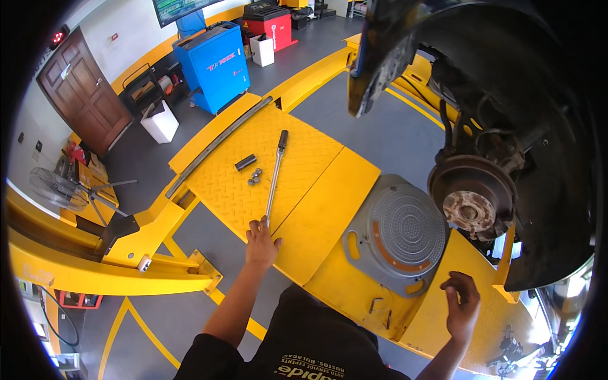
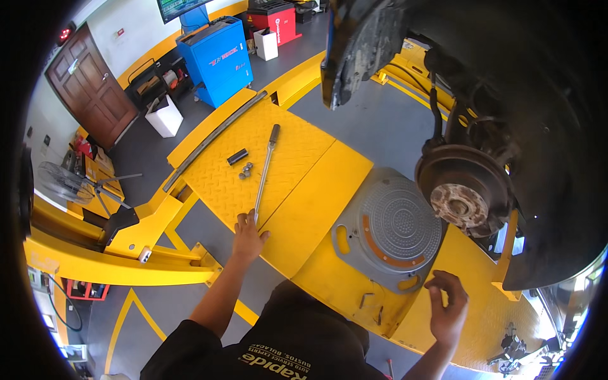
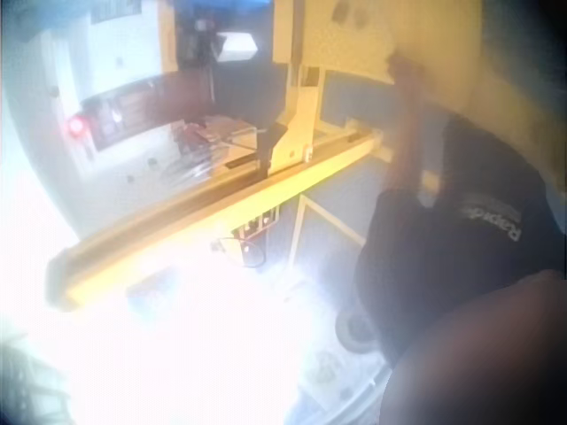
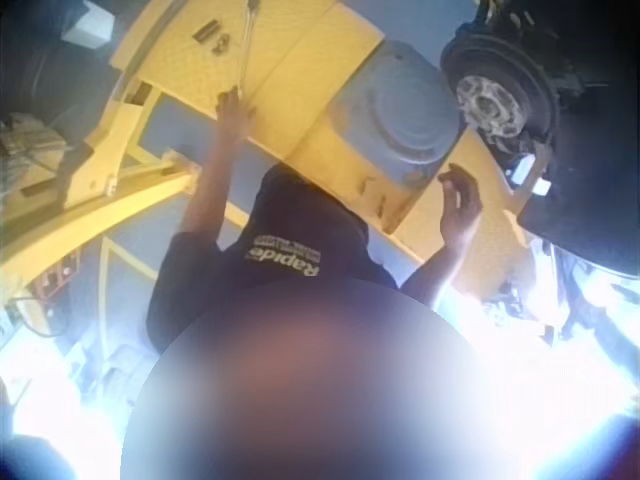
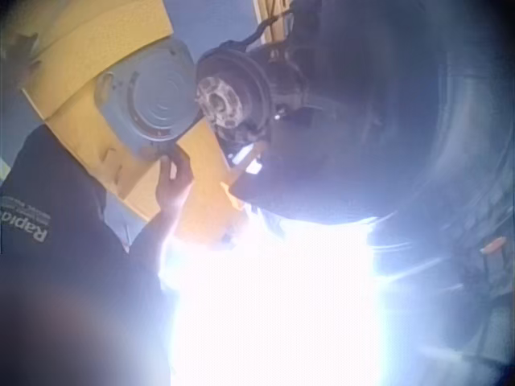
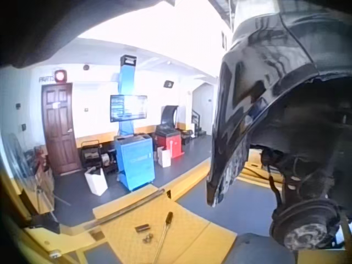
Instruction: The person uses a torque wrench to loosen and remove lug nuts from a car wheel, then removes the wheel and places it on the floor. The person then uses a socket wrench to remove a bolt from the brake assembly.
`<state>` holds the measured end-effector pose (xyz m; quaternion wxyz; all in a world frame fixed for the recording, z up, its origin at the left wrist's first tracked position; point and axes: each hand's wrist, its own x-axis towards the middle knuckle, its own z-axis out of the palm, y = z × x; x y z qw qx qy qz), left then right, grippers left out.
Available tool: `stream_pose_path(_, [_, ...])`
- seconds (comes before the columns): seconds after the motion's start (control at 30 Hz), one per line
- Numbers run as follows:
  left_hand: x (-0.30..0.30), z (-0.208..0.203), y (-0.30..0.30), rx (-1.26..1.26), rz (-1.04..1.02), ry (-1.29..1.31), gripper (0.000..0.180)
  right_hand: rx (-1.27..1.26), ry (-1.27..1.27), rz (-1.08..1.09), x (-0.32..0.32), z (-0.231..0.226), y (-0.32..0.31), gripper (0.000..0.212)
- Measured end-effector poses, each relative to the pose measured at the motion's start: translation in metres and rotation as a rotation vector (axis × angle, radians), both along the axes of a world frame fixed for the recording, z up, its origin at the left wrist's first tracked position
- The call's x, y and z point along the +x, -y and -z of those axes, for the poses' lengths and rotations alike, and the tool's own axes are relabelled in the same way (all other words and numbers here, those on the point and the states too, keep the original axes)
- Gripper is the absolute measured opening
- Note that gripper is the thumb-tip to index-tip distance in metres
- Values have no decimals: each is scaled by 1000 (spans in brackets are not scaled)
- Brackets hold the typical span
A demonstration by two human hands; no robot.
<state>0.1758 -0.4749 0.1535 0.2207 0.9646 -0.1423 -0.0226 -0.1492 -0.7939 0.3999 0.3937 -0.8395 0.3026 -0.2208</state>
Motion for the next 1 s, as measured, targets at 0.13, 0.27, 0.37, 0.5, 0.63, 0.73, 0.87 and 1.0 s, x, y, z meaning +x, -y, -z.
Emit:
stream_pose_path(0.13, [29, 9, -5, -8, 2, -140, 58, 107, -46, -150, 65, 20, -21, 26])
stream_pose_path(0.27, [46, -3, -15, -224, -69, -386, 42, 84, -65, -369, 130, 42, -38, 27])
stream_pose_path(0.37, [54, -37, -31, -561, -136, -567, 34, 1, -146, -490, 173, 48, -40, 29])
stream_pose_path(0.5, [47, -107, -86, -755, -16, -758, 41, -139, -143, -580, 206, 40, -44, 40])
stream_pose_path(0.63, [27, -172, -169, -219, 329, -550, 45, -638, -7, -507, 192, 13, -38, 53])
stream_pose_path(0.73, [3, -196, -197, -96, 310, -584, 45, -931, 79, -459, 154, -19, -26, 60])
stream_pose_path(0.87, [1, -211, -179, -630, 632, -1208, 50, -1108, -38, -542, 98, -60, -1, 59])
stream_pose_path(1.0, [-12, -209, -140, -670, 615, -1105, 55, -1185, -186, -475, 64, -72, 23, 42])
